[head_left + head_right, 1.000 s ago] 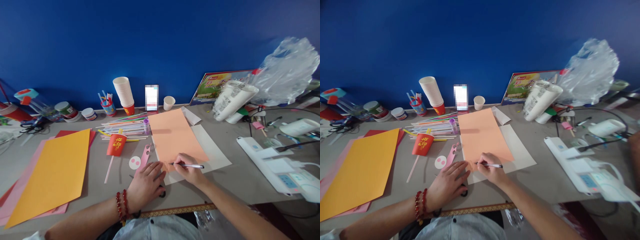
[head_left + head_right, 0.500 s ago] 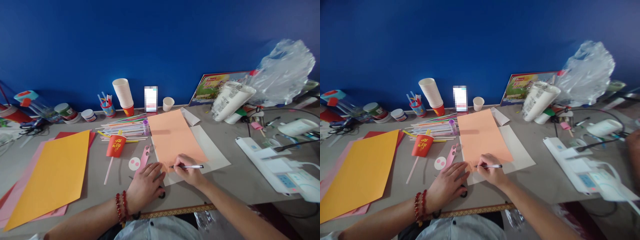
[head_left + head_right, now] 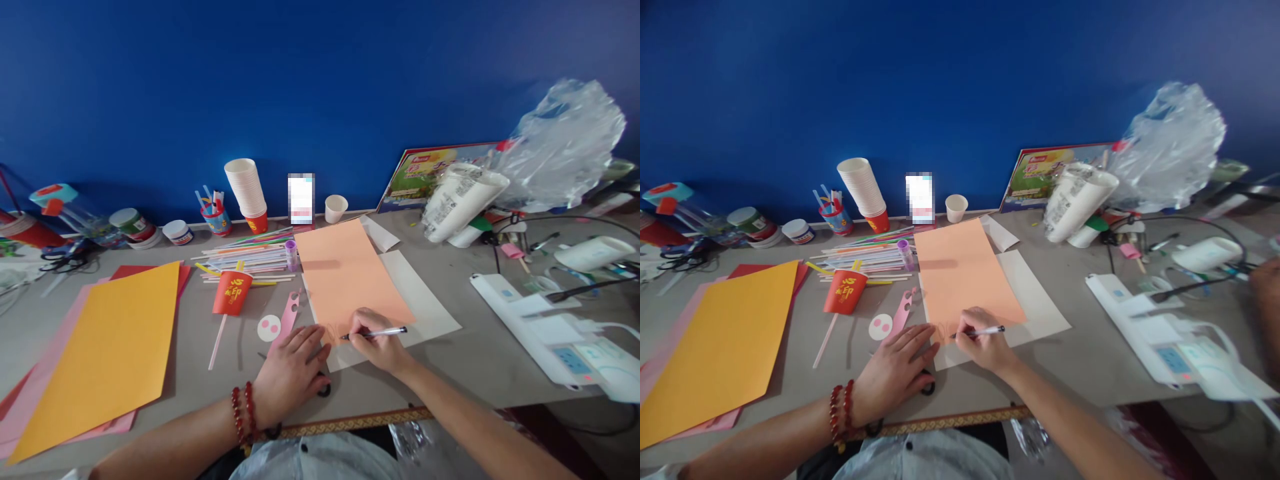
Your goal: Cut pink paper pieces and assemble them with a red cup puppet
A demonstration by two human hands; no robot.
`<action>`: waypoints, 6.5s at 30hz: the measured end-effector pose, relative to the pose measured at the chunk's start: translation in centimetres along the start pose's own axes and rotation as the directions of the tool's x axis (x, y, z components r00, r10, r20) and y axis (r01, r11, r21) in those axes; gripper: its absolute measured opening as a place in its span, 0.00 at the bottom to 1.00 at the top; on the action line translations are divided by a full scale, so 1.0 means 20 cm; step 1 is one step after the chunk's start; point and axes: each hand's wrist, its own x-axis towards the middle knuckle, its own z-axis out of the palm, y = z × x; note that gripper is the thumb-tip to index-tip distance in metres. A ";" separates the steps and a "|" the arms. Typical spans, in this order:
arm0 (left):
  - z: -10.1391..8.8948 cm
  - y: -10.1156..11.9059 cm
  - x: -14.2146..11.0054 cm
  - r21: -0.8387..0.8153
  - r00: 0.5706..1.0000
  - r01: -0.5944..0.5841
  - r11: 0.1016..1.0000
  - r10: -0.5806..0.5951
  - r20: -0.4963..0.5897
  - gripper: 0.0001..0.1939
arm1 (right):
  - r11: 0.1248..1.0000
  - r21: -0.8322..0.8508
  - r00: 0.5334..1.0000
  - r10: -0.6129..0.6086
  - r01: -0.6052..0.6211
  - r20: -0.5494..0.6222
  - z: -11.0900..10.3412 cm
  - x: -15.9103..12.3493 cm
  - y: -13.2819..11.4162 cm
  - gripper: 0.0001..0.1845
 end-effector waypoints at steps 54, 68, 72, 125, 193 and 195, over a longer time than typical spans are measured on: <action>-0.01 0.00 0.00 -0.006 1.000 0.003 1.000 -0.003 -0.015 0.25 | 0.986 0.112 0.992 0.129 -0.127 -0.014 0.00 0.04 0.02 0.09; -0.01 0.01 0.01 0.005 1.000 -0.003 1.000 0.003 -0.013 0.24 | 0.990 0.068 0.992 0.125 -0.125 0.001 0.00 0.04 0.03 0.09; -0.01 0.00 0.00 0.001 1.000 0.000 1.000 0.000 -0.015 0.24 | 0.985 0.103 0.991 0.136 -0.135 -0.005 0.00 0.04 0.03 0.09; -0.21 -0.19 -0.32 0.171 0.977 0.213 0.962 -0.208 -0.049 0.15 | 0.991 0.082 0.994 0.109 -0.107 -0.016 0.01 0.04 0.04 0.10; -0.06 -0.03 0.02 -0.012 0.999 -0.020 1.000 0.021 0.026 0.21 | 0.990 0.060 0.992 0.128 -0.127 -0.012 0.01 0.04 0.04 0.09; -0.06 -0.03 0.02 -0.007 0.999 -0.025 1.000 0.025 0.024 0.21 | 0.990 0.059 0.992 0.129 -0.128 -0.011 0.01 0.04 0.04 0.09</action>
